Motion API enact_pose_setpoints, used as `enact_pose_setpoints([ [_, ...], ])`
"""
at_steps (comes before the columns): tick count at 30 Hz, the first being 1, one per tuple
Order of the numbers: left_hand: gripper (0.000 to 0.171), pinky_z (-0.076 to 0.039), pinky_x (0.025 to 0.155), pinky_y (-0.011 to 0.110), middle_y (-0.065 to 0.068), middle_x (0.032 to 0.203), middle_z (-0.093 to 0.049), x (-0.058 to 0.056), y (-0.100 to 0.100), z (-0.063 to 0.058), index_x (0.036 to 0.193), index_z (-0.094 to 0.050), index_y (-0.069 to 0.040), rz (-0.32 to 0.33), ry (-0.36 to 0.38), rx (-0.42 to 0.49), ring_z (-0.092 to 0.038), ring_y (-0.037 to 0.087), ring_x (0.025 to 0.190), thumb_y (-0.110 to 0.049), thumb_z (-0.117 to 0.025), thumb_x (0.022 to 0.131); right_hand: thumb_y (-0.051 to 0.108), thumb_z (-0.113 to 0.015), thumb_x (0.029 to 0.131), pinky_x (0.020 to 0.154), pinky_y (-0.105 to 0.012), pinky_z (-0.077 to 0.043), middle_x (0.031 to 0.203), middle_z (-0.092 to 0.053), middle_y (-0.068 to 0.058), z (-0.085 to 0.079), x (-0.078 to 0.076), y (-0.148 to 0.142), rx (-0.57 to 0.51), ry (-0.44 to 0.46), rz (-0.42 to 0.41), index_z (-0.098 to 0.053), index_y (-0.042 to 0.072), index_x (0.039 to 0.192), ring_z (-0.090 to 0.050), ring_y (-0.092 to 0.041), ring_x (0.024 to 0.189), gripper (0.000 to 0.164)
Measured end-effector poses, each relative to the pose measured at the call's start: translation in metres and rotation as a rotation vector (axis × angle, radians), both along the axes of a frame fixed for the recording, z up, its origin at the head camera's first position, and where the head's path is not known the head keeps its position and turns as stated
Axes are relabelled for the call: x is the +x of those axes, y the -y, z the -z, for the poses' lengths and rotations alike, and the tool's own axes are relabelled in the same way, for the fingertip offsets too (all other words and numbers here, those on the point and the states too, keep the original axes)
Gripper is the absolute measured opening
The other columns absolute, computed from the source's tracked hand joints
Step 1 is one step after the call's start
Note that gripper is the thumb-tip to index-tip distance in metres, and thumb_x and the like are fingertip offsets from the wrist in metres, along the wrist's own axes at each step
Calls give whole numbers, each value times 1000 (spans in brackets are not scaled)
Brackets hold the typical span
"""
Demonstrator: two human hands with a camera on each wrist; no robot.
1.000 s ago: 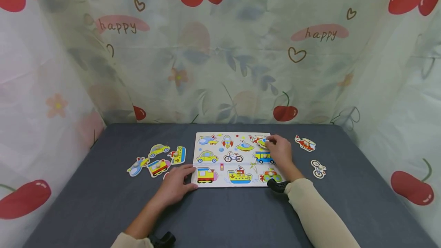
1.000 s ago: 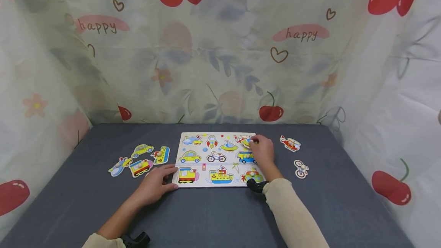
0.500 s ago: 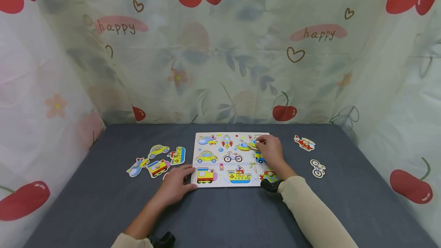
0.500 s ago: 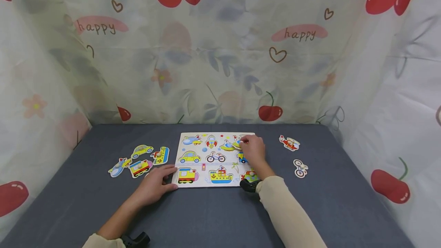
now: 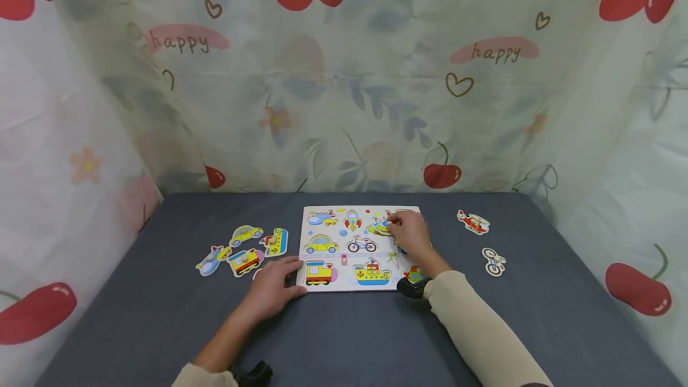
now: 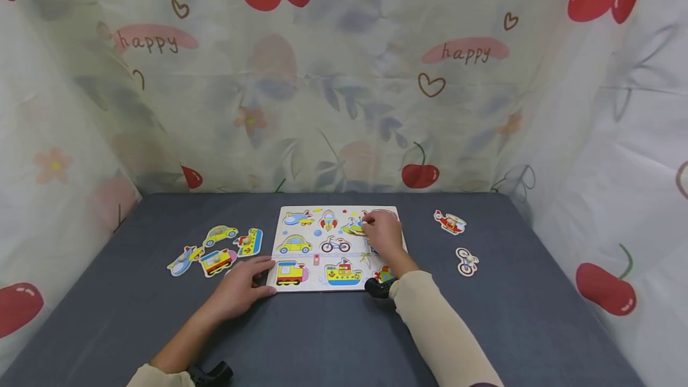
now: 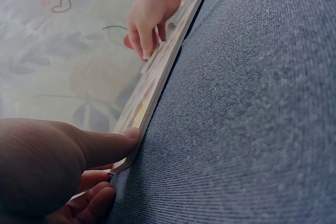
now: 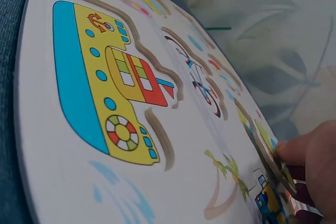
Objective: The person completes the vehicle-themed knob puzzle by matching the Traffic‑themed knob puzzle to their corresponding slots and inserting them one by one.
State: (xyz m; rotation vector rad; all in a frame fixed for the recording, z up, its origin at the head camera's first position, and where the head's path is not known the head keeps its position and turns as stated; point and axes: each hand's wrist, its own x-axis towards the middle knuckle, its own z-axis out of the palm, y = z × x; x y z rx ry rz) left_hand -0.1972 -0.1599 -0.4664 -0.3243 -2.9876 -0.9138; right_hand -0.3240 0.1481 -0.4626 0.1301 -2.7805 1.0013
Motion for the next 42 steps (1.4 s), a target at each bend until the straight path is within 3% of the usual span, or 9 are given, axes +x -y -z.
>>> enact_pose_setpoints([
  [16,55,-43,93,46,8,135,-56,1,0,1,129,-64,-9,1,-4,4,-52,28,115,-25,-82,79,15,-68,89,95,-46,-39,102,-68,-6,5,-5,14,78,-22,36,-76,10,101,-54,-26,107,15],
  [42,56,-42,95,47,9,135,-56,1,0,-2,129,-64,-8,5,-8,2,-52,29,116,-25,-81,79,17,-71,87,96,-47,-37,102,-66,-5,6,-4,22,143,-39,50,-77,12,97,-52,-27,104,12],
])
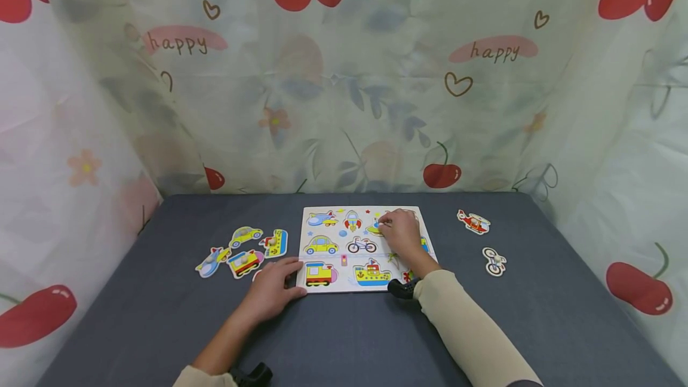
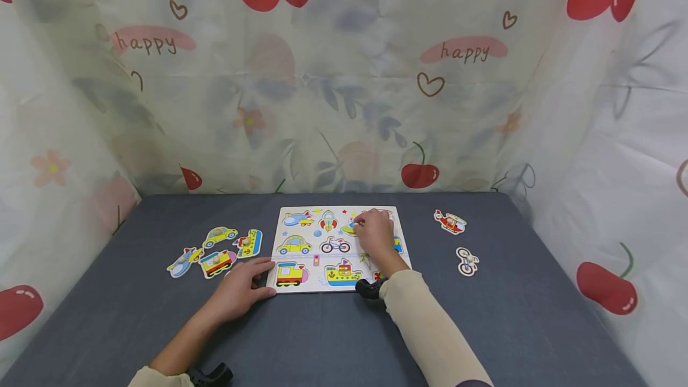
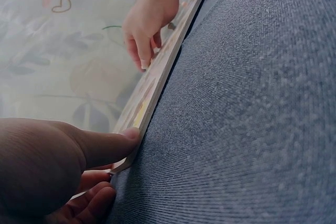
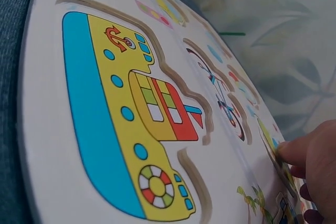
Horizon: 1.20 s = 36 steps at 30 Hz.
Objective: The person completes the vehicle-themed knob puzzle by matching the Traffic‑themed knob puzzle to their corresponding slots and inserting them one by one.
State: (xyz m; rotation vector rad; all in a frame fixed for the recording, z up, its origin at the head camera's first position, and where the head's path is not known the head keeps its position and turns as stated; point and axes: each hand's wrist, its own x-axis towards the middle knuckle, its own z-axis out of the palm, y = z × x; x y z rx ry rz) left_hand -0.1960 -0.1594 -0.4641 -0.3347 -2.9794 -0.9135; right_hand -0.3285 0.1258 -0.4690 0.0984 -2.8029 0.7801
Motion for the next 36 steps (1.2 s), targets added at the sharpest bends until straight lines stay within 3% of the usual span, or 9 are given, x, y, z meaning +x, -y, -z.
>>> enact_pose_setpoints([
  [16,55,-45,90,44,8,134,-57,1,-1,0,128,-64,-8,3,-7,-8,-53,26,110,-24,-82,79,19,-68,88,94,-47,-36,109,-67,-7,-6,5,-4,12,-17,-26,-76,11,107,-51,-29,106,21],
  [22,55,-45,89,44,8,134,-57,1,-1,3,128,-64,-8,16,-8,-6,-53,26,110,-25,-82,79,23,-67,90,97,-47,-36,119,-63,-8,-15,14,-8,-35,45,-34,-73,12,112,-47,-28,113,25],
  [31,55,-44,90,44,8,134,-57,1,-1,1,128,-64,-9,-5,-3,-5,-53,26,110,-25,-82,79,24,-70,89,99,-56,-33,129,-59,-14,-33,34,-24,23,-12,-154,-67,9,122,-44,-36,122,37],
  [36,55,-44,90,45,8,134,-57,1,0,1,128,-64,-8,-1,-9,-6,-53,26,111,-25,-82,79,26,-70,89,99,-60,-31,136,-54,-16,-41,47,-37,68,5,-203,-62,8,130,-42,-40,124,46],
])
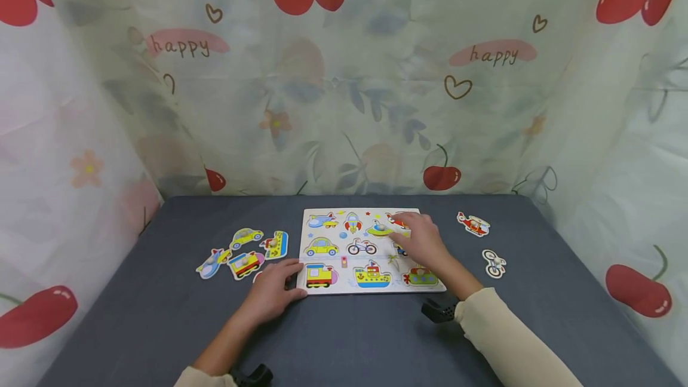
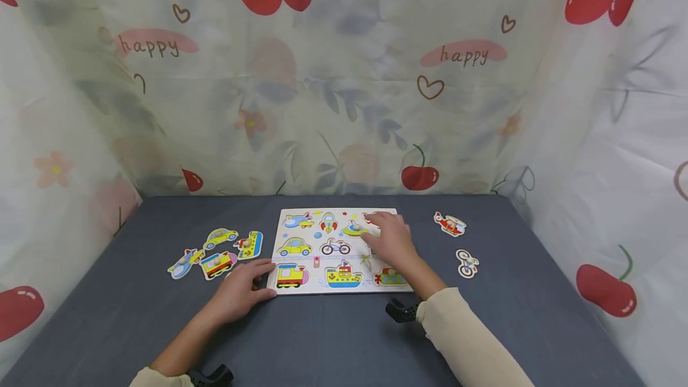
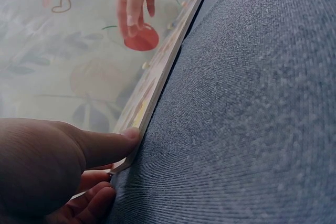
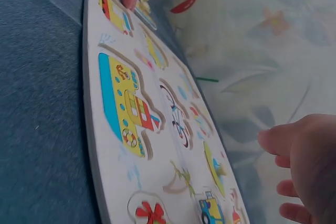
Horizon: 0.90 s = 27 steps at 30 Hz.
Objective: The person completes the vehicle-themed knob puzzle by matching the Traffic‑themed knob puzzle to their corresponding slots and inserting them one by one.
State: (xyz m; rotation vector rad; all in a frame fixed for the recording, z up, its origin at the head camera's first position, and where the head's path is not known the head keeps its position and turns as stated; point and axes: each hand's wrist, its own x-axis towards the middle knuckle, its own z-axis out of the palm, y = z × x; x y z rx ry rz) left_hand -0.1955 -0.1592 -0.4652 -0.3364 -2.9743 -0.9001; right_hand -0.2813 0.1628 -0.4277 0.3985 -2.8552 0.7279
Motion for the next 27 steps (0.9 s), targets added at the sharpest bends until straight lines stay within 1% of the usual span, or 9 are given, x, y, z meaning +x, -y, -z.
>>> enact_pose_setpoints([
  [5,54,-43,92,45,8,133,-58,-1,1,1,128,-65,-8,7,-9,3,-52,28,114,-24,-81,79,28,-70,90,99,-64,-28,140,-50,-18,-2,12,-14,45,14,-26,-56,9,137,-37,-42,130,52],
  [9,54,-42,94,46,8,134,-57,-1,2,1,129,-64,-8,3,-3,1,-52,28,116,-25,-81,80,28,-70,89,99,-65,-28,141,-48,-20,1,19,-25,64,4,-25,-54,8,138,-36,-43,130,55],
  [16,55,-43,93,46,8,135,-57,-2,0,1,129,-64,-8,6,-1,-2,-51,29,117,-26,-81,80,26,-72,87,98,-66,-27,142,-45,-24,10,28,-52,79,-15,10,-52,4,139,-35,-45,130,60],
  [19,55,-43,93,46,8,134,-57,-1,0,0,129,-64,-8,4,1,-5,-51,29,116,-26,-81,80,25,-72,88,98,-67,-27,141,-44,-26,13,32,-65,86,-25,23,-52,2,138,-35,-46,130,59],
  [27,55,-44,91,45,7,135,-57,-1,1,1,129,-64,-9,4,8,2,-52,27,114,-26,-81,80,27,-71,88,96,-69,-26,141,-44,-26,22,40,-97,123,-28,71,-51,2,138,-35,-48,129,59],
])
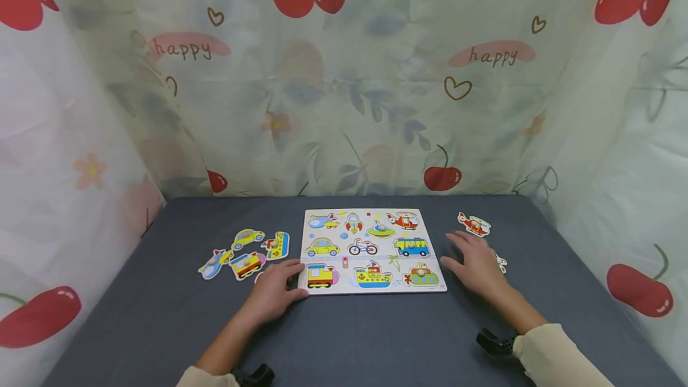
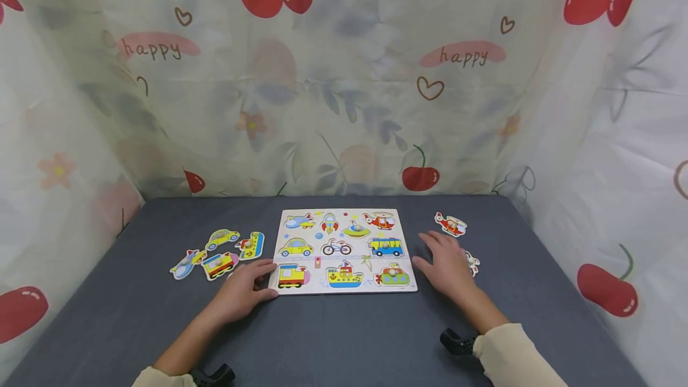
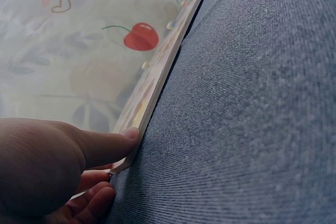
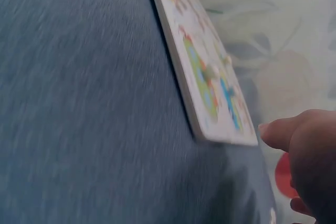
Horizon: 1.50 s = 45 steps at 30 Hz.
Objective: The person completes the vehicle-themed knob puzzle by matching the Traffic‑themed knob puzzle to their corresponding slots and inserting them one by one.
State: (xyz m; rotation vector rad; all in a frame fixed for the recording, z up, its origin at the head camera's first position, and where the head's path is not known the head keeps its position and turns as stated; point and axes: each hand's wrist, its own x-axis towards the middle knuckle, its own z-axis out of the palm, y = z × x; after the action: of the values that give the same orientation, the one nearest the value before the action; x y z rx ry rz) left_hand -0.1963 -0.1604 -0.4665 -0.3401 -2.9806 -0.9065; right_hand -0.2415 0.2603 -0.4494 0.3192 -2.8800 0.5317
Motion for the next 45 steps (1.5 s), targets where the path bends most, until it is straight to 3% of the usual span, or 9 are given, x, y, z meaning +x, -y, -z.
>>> enact_pose_setpoints([
  [12,55,-44,91,46,8,135,-56,1,-1,-1,130,-63,-8,3,6,12,-52,28,114,-25,-81,80,24,-73,86,90,-67,-33,133,-50,-28,9,13,-45,107,-82,10,-59,-2,128,-42,-49,120,51],
  [19,56,-43,94,46,7,136,-56,1,0,-1,130,-63,-9,-6,7,0,-51,28,117,-26,-81,80,23,-71,87,86,-66,-35,128,-54,-28,11,18,-68,139,-105,1,-63,-3,123,-44,-49,117,45],
  [28,56,-44,94,46,7,136,-56,0,0,0,130,-63,-10,-6,11,-3,-51,28,117,-27,-81,80,20,-72,86,77,-63,-39,113,-63,-23,16,19,-86,136,-203,-29,-69,-1,111,-52,-48,104,33],
  [38,56,-44,93,45,7,136,-56,0,0,0,130,-64,-10,-8,2,-5,-51,28,116,-26,-81,80,18,-69,87,80,-62,-38,106,-64,-25,13,13,-91,107,-151,70,-70,-3,102,-53,-47,99,27],
  [45,55,-44,91,45,7,135,-57,1,0,1,129,-64,-9,-1,-7,-3,-52,28,115,-26,-81,80,20,-71,86,75,-59,-39,97,-65,-23,16,7,-93,95,-125,134,-71,0,89,-54,-44,93,20],
])
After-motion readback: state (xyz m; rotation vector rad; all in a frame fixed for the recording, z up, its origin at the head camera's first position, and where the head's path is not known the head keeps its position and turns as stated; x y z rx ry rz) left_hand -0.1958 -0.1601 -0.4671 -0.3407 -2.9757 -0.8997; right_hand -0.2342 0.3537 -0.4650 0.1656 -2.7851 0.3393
